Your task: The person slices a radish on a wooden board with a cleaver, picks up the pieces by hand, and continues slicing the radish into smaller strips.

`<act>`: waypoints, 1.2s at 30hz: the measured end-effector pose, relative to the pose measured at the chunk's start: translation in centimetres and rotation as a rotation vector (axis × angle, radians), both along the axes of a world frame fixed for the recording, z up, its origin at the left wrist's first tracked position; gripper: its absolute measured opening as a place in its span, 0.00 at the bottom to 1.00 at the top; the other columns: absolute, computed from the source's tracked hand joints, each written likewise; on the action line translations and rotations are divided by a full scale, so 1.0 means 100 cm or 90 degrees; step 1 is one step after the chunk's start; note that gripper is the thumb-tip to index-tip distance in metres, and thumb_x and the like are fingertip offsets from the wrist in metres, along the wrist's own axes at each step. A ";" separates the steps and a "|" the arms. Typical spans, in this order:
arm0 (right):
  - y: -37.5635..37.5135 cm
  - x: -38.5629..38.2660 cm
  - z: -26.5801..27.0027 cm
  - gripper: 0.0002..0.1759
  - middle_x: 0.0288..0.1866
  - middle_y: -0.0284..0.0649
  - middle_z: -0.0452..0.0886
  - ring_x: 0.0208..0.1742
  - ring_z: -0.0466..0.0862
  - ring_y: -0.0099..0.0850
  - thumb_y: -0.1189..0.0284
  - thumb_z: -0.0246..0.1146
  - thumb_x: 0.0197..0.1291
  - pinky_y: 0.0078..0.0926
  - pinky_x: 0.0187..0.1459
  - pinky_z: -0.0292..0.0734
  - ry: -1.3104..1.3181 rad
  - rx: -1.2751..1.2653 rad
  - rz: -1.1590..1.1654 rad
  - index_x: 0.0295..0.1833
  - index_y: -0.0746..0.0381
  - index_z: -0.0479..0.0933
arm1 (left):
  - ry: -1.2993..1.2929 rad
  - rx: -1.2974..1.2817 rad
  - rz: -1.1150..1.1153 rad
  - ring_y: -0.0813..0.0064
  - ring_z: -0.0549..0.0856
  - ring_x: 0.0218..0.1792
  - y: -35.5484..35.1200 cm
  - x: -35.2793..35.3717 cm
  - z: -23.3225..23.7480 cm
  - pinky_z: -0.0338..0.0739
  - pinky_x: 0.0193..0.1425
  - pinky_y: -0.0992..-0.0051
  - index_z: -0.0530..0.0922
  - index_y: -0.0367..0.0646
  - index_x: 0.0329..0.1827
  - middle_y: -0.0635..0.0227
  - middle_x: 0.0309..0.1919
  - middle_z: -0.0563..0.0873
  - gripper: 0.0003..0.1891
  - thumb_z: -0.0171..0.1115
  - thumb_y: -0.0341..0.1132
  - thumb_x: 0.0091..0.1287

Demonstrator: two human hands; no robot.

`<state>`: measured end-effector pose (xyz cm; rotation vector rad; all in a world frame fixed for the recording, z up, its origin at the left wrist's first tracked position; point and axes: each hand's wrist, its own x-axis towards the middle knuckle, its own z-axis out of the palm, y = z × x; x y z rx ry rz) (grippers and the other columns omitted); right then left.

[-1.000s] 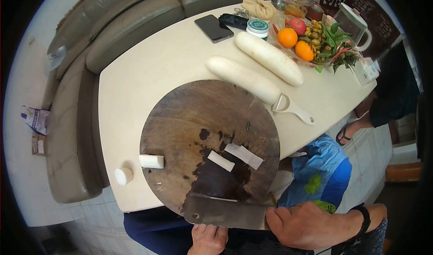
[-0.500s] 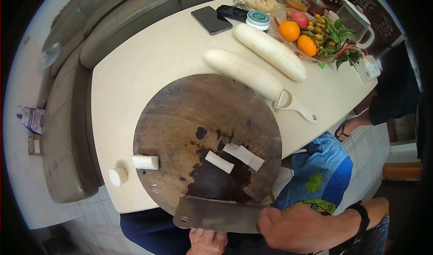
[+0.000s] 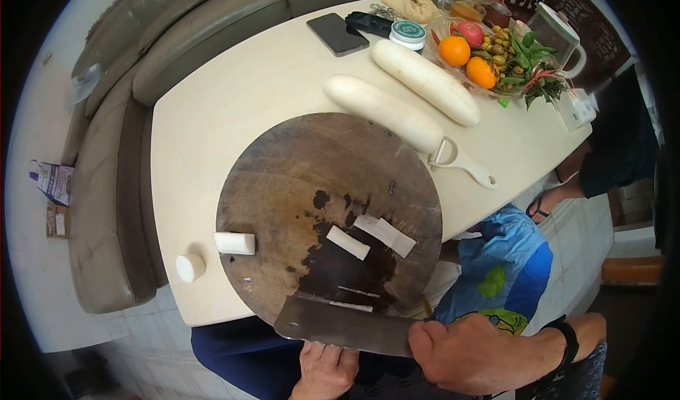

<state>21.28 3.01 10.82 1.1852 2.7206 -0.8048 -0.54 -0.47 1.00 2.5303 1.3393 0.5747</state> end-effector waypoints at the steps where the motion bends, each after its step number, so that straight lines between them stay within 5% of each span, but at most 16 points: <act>1: -0.001 0.001 -0.001 0.07 0.26 0.46 0.73 0.24 0.79 0.35 0.77 0.58 0.48 0.29 0.19 0.69 0.001 0.002 -0.024 0.32 0.71 0.71 | 0.000 -0.001 -0.001 0.56 0.82 0.42 0.000 -0.001 0.000 0.77 0.47 0.62 0.83 0.36 0.40 0.57 0.41 0.81 0.17 0.64 0.21 0.42; 11: 0.008 -0.016 -0.019 0.11 0.28 0.48 0.73 0.23 0.78 0.36 0.77 0.59 0.47 0.30 0.20 0.70 0.070 0.044 0.022 0.37 0.71 0.69 | -0.016 0.005 -0.005 0.55 0.82 0.42 0.004 0.002 0.000 0.77 0.45 0.62 0.83 0.37 0.40 0.57 0.41 0.81 0.18 0.62 0.20 0.42; 13: 0.008 -0.018 -0.026 0.15 0.24 0.45 0.72 0.17 0.79 0.37 0.75 0.62 0.46 0.31 0.12 0.68 0.041 0.018 -0.015 0.36 0.72 0.67 | -0.019 0.006 -0.010 0.55 0.82 0.42 0.005 0.002 0.003 0.77 0.45 0.63 0.83 0.36 0.39 0.57 0.41 0.81 0.18 0.62 0.19 0.42; 19: 0.004 -0.008 -0.006 0.11 0.22 0.44 0.71 0.14 0.77 0.35 0.77 0.59 0.47 0.31 0.11 0.67 0.051 -0.016 -0.033 0.34 0.72 0.68 | -0.033 0.012 -0.016 0.55 0.82 0.41 0.003 0.001 0.002 0.76 0.43 0.63 0.83 0.36 0.39 0.57 0.40 0.81 0.18 0.62 0.19 0.41; 36: 0.016 -0.017 -0.024 0.11 0.21 0.46 0.73 0.17 0.80 0.36 0.77 0.61 0.43 0.33 0.14 0.71 0.098 0.036 -0.053 0.30 0.72 0.69 | -0.066 0.028 -0.040 0.51 0.81 0.44 0.014 0.006 0.004 0.77 0.49 0.58 0.83 0.34 0.40 0.55 0.41 0.81 0.18 0.64 0.20 0.41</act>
